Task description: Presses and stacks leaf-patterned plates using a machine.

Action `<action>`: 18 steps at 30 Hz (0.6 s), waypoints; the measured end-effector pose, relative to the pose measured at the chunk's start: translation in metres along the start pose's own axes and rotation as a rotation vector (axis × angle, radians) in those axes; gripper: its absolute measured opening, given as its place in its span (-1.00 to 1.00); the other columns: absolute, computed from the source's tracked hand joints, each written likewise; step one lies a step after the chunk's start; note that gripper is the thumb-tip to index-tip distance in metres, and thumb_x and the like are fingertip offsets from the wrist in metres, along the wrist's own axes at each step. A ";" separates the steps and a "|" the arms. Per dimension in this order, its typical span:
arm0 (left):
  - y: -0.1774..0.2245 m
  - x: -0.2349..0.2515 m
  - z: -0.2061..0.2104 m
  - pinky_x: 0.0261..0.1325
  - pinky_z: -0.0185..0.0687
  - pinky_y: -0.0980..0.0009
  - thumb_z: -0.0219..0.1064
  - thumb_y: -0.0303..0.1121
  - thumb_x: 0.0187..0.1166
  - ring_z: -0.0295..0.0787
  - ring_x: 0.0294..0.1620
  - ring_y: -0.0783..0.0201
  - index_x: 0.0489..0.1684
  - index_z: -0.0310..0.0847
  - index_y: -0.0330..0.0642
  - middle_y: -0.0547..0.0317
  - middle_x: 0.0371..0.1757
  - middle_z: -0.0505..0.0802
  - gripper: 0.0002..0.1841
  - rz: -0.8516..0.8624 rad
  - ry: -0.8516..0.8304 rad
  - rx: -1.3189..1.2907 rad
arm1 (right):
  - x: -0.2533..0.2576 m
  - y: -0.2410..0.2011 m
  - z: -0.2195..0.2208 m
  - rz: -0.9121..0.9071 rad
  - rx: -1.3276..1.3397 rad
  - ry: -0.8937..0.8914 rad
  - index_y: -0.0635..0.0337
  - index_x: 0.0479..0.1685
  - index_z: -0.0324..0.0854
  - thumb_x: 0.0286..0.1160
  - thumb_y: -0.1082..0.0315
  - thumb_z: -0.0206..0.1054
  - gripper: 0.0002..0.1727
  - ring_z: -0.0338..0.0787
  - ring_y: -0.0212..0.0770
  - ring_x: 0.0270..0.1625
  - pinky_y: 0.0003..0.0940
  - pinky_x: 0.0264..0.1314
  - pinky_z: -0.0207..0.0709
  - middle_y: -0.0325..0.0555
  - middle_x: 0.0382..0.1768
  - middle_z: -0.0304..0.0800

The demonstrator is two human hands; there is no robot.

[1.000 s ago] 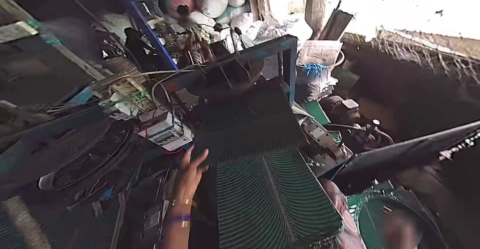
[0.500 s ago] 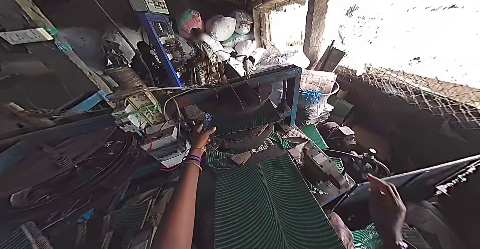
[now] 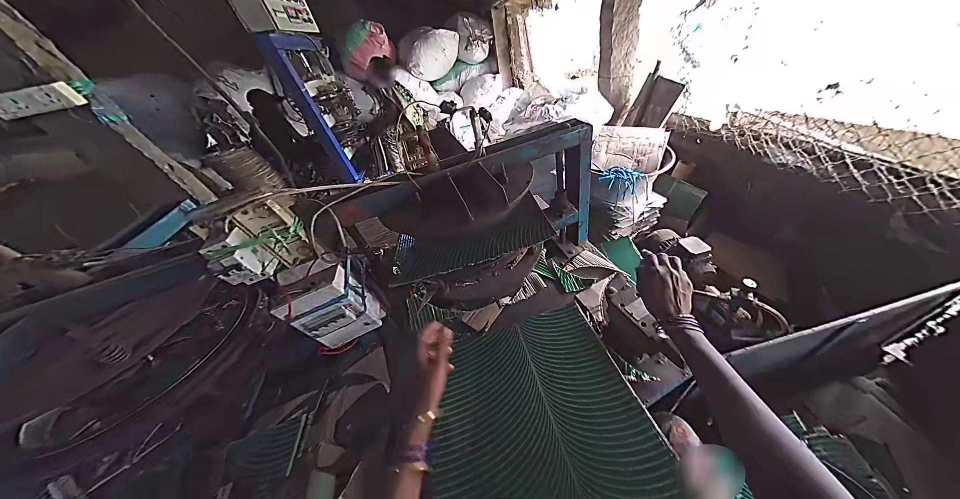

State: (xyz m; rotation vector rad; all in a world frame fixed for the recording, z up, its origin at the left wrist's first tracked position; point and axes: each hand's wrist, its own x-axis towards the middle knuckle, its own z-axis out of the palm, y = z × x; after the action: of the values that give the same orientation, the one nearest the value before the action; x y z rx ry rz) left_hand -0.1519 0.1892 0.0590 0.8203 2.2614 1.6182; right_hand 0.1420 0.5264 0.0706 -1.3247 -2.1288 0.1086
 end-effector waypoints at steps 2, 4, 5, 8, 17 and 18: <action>-0.035 -0.033 0.029 0.51 0.52 0.00 0.25 -0.08 0.68 0.62 0.46 -0.04 0.50 0.55 -0.29 -0.16 0.46 0.68 -0.45 0.148 -0.186 0.329 | 0.002 -0.001 -0.001 0.010 -0.010 -0.023 0.33 0.32 0.67 0.69 0.34 0.17 -0.63 0.66 0.40 0.40 0.30 0.28 0.56 0.40 0.24 0.72; -0.060 -0.057 0.051 0.61 0.30 -0.20 0.23 0.11 0.61 0.46 0.60 -0.19 0.52 0.61 -0.03 -0.08 0.59 0.59 -0.41 0.291 -0.197 0.653 | 0.001 0.001 -0.002 0.017 -0.015 -0.059 0.31 0.34 0.67 0.70 0.32 0.17 -0.62 0.64 0.39 0.42 0.30 0.30 0.55 0.39 0.26 0.70; -0.063 -0.063 0.054 0.58 0.30 -0.23 0.18 0.15 0.62 0.45 0.60 -0.22 0.56 0.59 0.03 -0.06 0.63 0.57 -0.39 0.320 -0.176 0.754 | 0.000 0.002 0.001 0.020 -0.007 -0.064 0.31 0.34 0.67 0.72 0.32 0.17 -0.62 0.64 0.39 0.42 0.31 0.30 0.55 0.40 0.27 0.70; -0.061 -0.063 0.059 0.55 0.31 -0.25 0.18 0.13 0.62 0.47 0.58 -0.20 0.52 0.62 0.04 -0.02 0.60 0.59 -0.42 0.314 -0.123 0.753 | 0.001 0.004 0.002 0.032 -0.006 -0.052 0.25 0.31 0.71 0.73 0.29 0.16 -0.64 0.66 0.37 0.41 0.31 0.26 0.58 0.35 0.26 0.72; -0.060 -0.064 0.057 0.51 0.37 -0.22 0.18 0.13 0.62 0.50 0.56 -0.18 0.50 0.65 0.03 -0.01 0.59 0.61 -0.42 0.336 -0.097 0.739 | -0.003 -0.003 -0.004 0.028 -0.017 -0.043 0.33 0.25 0.71 0.69 0.39 0.18 -0.68 0.66 0.39 0.41 0.32 0.24 0.58 0.39 0.26 0.71; -0.060 -0.064 0.057 0.53 0.36 -0.22 0.18 0.13 0.62 0.49 0.57 -0.18 0.50 0.65 0.03 0.00 0.59 0.61 -0.42 0.331 -0.100 0.738 | -0.003 -0.003 -0.004 0.027 -0.014 -0.039 0.34 0.24 0.71 0.69 0.40 0.18 -0.68 0.66 0.39 0.41 0.32 0.23 0.59 0.40 0.26 0.71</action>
State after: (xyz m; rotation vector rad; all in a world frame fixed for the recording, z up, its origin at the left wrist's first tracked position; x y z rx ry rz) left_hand -0.0894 0.1844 -0.0248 1.4617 2.7704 0.7638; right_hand 0.1426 0.5214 0.0740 -1.3697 -2.1478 0.1319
